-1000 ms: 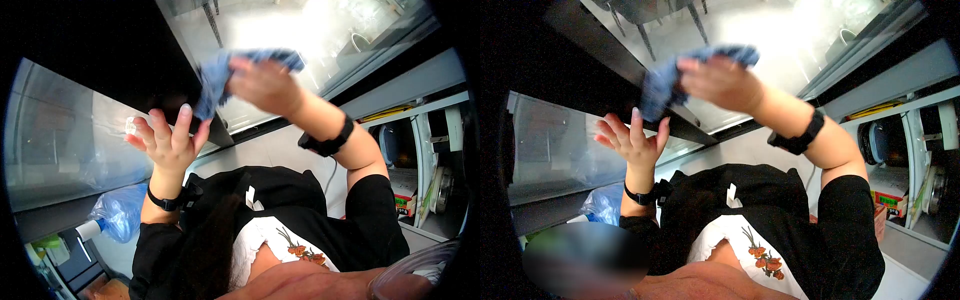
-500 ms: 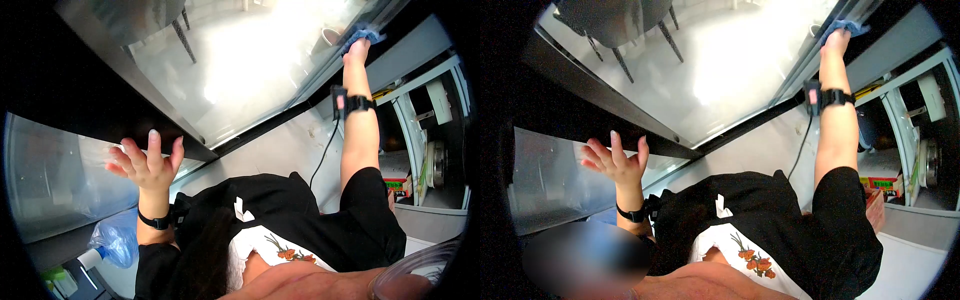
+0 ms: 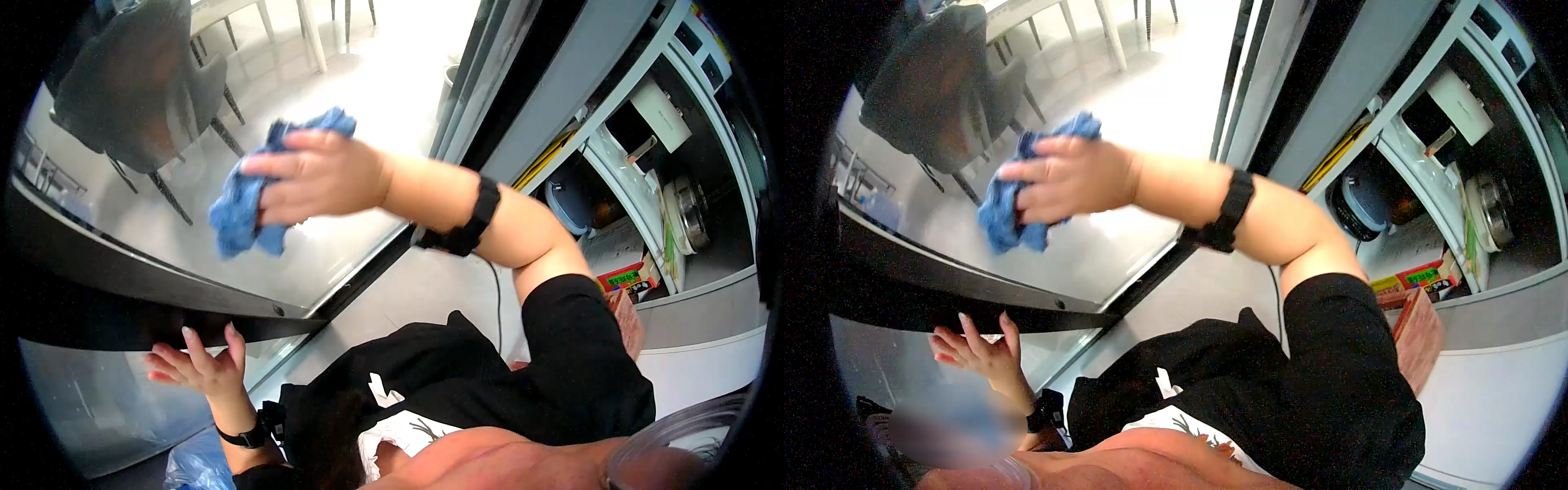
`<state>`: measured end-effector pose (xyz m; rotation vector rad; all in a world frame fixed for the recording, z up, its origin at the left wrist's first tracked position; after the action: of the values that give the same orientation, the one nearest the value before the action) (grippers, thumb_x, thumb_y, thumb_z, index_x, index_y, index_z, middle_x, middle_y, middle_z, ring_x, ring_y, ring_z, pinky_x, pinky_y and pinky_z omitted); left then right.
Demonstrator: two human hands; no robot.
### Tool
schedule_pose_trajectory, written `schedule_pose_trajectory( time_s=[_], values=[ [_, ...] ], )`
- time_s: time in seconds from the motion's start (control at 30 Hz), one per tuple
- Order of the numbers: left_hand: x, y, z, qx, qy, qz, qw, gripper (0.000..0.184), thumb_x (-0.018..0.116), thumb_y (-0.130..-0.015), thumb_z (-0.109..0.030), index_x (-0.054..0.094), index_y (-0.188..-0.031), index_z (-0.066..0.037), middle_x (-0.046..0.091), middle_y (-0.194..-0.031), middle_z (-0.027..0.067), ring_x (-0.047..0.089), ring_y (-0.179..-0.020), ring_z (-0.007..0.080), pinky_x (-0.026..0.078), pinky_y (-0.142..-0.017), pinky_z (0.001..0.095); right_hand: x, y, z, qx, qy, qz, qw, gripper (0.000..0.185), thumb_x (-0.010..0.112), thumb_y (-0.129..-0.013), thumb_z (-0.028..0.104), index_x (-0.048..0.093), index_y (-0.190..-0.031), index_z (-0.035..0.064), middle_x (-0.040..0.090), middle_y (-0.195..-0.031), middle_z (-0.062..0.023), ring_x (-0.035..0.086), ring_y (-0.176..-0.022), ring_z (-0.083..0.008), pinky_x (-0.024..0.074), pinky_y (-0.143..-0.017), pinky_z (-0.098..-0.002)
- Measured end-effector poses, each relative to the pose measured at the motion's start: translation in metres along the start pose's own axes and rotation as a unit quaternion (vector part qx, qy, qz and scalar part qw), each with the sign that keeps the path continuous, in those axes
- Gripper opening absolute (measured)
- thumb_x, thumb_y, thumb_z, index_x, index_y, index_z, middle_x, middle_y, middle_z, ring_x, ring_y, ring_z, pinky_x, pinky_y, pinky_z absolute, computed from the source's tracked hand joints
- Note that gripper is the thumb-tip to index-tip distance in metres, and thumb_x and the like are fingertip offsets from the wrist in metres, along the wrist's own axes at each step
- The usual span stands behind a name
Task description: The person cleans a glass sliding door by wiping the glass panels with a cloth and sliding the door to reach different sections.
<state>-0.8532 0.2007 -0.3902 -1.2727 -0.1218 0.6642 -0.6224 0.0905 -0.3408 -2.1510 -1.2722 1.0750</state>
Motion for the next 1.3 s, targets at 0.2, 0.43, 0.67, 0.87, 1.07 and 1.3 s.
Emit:
schedule_pose_trajectory(
  time_s=[0.2,0.43,0.67,0.87,1.07,1.3],
  values=[
    [-0.001,0.002,-0.001,-0.004,-0.015,0.001,1.0,0.06,0.057,-0.08,-0.04,0.043,-0.127,-0.006,0.025,-0.14,0.0256,0.018,-0.133,0.0383,0.001,-0.108,0.0474,-0.07,0.066,-0.156,0.249,0.123,-0.038,0.96,0.028,0.064,-0.068,0.016,0.061,-0.095,0.0098,0.06,-0.084,-0.0056,0.056,-0.09,-0.0215,0.0451,-0.08,-0.0372],
    [-0.001,0.002,-0.002,-0.004,-0.014,0.004,1.0,0.06,0.057,-0.08,-0.04,0.043,-0.128,-0.006,0.025,-0.14,0.026,0.016,-0.133,0.0392,0.001,-0.108,0.0481,-0.066,0.229,-0.27,0.626,-0.217,-0.428,0.615,0.024,0.041,-0.092,0.023,0.05,-0.106,0.0046,0.057,-0.103,-0.0134,0.057,-0.093,-0.0247,0.0458,-0.078,-0.0341],
    [0.003,0.009,-0.001,-0.014,-0.023,0.023,0.999,0.058,0.057,-0.08,-0.039,0.043,-0.126,-0.008,0.024,-0.141,0.0248,0.016,-0.132,0.043,0.001,-0.107,0.0517,-0.072,0.05,-0.173,0.47,0.046,-0.184,0.862,0.02,0.06,-0.075,0.017,0.057,-0.09,0.0045,0.055,-0.097,-0.0151,0.051,-0.09,-0.0335,0.0406,-0.079,-0.0438],
    [0.0,0.0,-0.004,-0.021,-0.003,0.04,0.999,0.056,0.06,-0.079,-0.036,0.046,-0.125,-0.008,0.025,-0.141,0.0234,0.016,-0.132,0.0425,0.001,-0.107,0.0513,-0.018,-0.023,-0.024,-0.021,0.019,-0.037,0.999,0.022,0.052,-0.08,0.023,0.058,-0.101,0.0274,0.055,-0.109,0.0091,0.042,-0.121,-0.0214,0.028,-0.097,-0.0403],
    [0.0,0.003,-0.002,-0.019,-0.005,0.034,0.999,0.057,0.06,-0.078,-0.037,0.045,-0.126,-0.008,0.025,-0.141,0.024,0.016,-0.133,0.0411,0.001,-0.107,0.051,-0.067,-0.022,-0.133,0.001,0.024,0.047,0.999,0.039,0.064,-0.065,0.028,0.06,-0.104,0.028,0.058,-0.104,-0.0003,0.049,-0.109,-0.0256,0.0429,-0.081,-0.0386],
    [-0.002,0.0,-0.004,-0.009,-0.021,0.022,0.999,0.059,0.057,-0.08,-0.037,0.042,-0.127,-0.005,0.022,-0.14,0.0274,0.015,-0.133,0.0411,0.002,-0.107,0.0499,-0.121,0.137,-0.284,0.522,0.067,-0.204,0.825,0.04,0.047,-0.087,0.013,0.042,-0.124,-0.0022,0.044,-0.125,-0.0201,0.041,-0.117,-0.0333,0.0318,-0.098,-0.0333]
  ],
)
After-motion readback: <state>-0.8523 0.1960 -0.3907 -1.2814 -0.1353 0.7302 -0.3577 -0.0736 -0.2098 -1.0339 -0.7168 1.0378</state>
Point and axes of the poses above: each hand's wrist, its own y-axis away from the middle knuckle, its own x-axis out of the palm, z = x × y, the point moved 5 cm from there along -y, towards the middle knuckle
